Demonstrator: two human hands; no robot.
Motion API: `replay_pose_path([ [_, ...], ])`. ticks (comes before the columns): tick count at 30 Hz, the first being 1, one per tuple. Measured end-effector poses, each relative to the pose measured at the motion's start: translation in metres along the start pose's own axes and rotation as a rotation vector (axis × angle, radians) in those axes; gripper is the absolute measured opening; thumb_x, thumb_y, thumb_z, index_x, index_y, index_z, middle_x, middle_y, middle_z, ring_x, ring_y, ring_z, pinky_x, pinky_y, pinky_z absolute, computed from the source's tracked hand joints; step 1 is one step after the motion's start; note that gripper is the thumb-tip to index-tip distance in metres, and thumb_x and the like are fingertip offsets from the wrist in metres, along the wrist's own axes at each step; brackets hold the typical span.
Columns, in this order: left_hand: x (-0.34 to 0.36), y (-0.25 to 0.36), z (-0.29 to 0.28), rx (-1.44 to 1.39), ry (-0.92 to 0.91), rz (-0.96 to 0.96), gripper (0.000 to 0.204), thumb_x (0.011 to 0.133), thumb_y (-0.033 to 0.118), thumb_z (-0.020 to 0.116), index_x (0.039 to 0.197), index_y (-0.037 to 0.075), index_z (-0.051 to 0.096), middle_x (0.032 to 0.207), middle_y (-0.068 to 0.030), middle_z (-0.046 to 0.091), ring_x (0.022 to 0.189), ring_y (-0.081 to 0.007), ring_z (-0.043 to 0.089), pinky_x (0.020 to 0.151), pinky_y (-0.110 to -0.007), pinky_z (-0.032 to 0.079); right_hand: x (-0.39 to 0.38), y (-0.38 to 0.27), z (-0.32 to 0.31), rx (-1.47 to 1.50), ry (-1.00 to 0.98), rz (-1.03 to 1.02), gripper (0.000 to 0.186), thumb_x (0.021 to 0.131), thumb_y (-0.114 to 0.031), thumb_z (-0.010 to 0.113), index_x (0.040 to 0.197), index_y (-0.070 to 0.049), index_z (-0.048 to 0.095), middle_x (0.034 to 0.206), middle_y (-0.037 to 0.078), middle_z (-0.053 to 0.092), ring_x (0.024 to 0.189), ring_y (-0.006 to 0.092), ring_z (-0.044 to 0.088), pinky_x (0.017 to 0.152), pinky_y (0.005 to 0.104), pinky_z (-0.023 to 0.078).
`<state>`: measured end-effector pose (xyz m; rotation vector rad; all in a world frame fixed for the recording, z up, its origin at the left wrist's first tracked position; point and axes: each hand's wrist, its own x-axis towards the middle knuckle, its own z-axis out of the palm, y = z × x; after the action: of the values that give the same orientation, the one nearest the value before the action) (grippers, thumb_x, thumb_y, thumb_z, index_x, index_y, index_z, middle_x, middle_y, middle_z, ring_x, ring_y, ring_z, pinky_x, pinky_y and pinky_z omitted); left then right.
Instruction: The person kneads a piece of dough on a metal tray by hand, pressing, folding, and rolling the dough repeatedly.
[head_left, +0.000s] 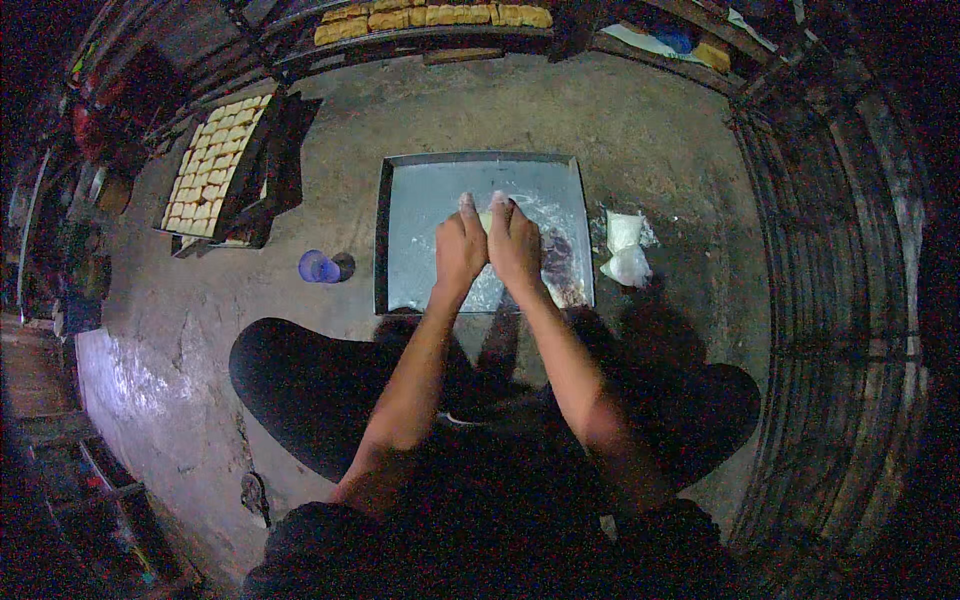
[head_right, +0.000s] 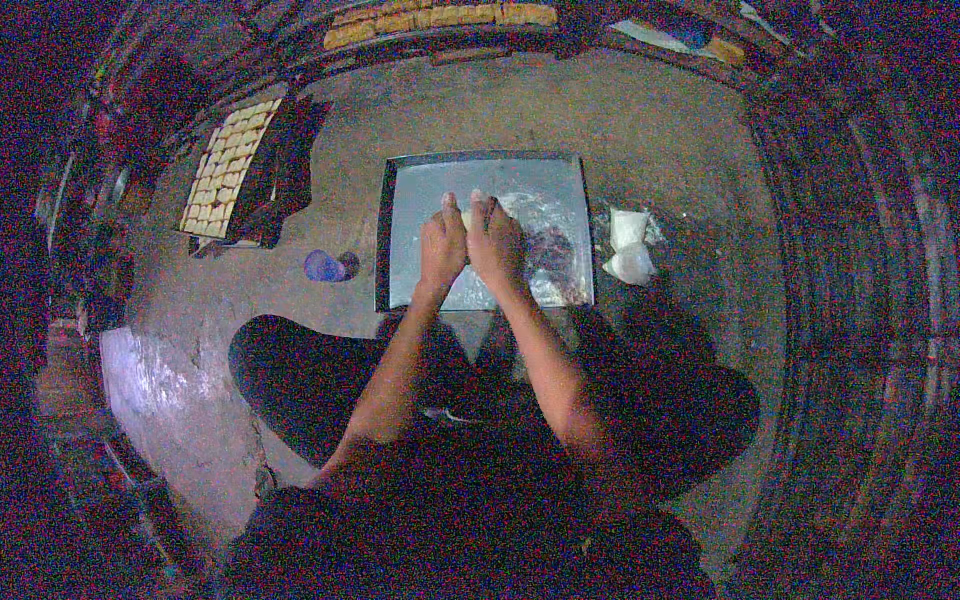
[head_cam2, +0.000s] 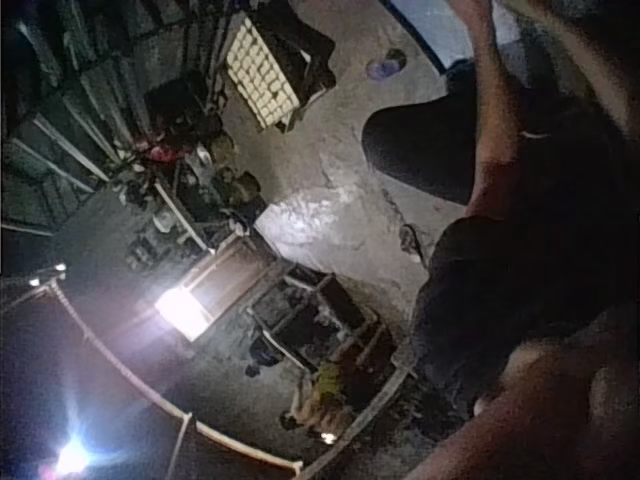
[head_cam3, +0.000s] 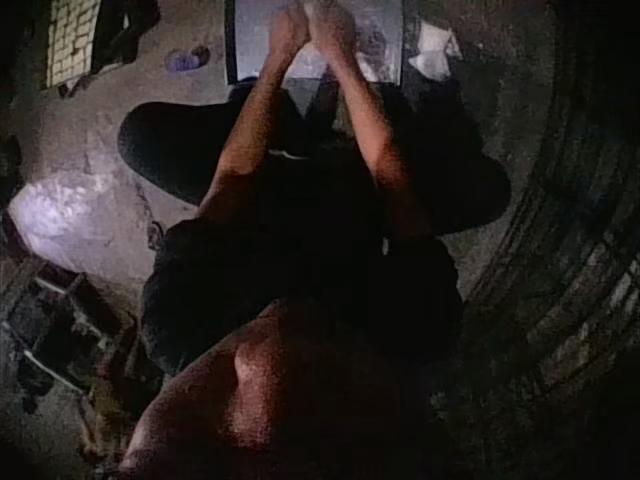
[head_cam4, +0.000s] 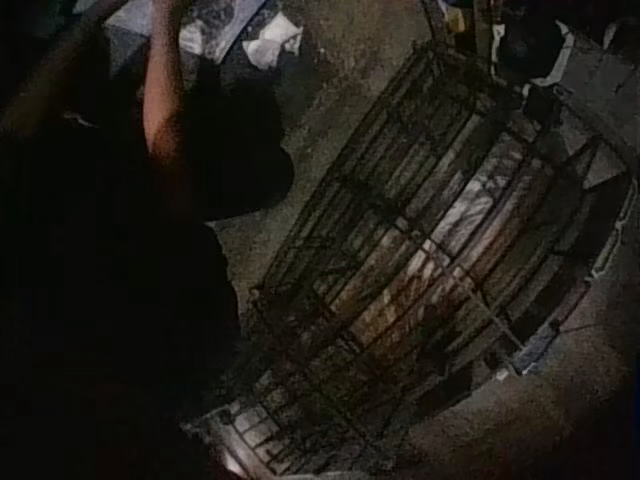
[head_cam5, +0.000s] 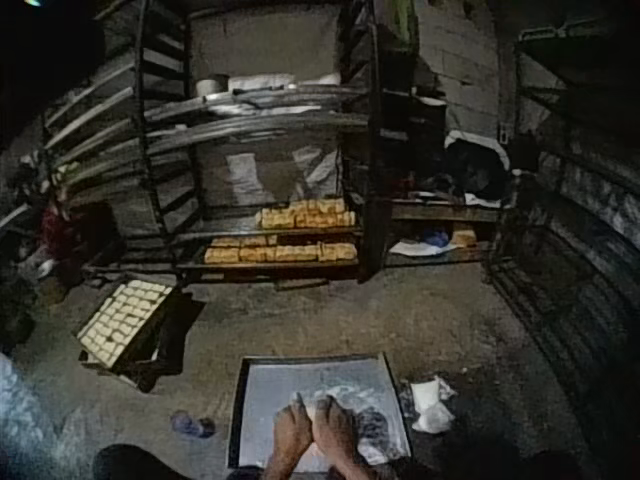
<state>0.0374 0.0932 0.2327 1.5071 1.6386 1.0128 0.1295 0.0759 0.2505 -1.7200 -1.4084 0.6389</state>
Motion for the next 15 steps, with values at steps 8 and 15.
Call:
replay_pose_path([
  [8, -0.001, 0.009, -0.002, -0.042, 0.026, 0.100, 0.047, 0.103, 0.036, 0.034, 0.094, -0.003, 0.059, 0.078, -0.0302, 0.062, 0.076, -0.0497, 0.061, 0.062, -0.054, 0.045, 0.011, 0.009, 0.002, 0.031, 0.161, -0.083, 0.040, 0.099, -0.037, 0.048, 0.089, 0.000, 0.060, 0.078, 0.025, 0.064, 0.073, 0.0452, 0.062, 0.065, 0.0509, 0.048],
  [15, 0.006, 0.002, -0.003, -0.074, -0.019, 0.084, 0.044, 0.102, 0.031, 0.040, 0.085, -0.005, 0.060, 0.069, -0.0276, 0.061, 0.064, -0.0456, 0.061, 0.059, -0.051, 0.047, 0.017, 0.025, -0.004, -0.022, 0.085, -0.153, 0.039, 0.098, -0.032, 0.050, 0.078, 0.000, 0.062, 0.069, 0.024, 0.062, 0.067, 0.0454, 0.062, 0.062, 0.0520, 0.048],
])
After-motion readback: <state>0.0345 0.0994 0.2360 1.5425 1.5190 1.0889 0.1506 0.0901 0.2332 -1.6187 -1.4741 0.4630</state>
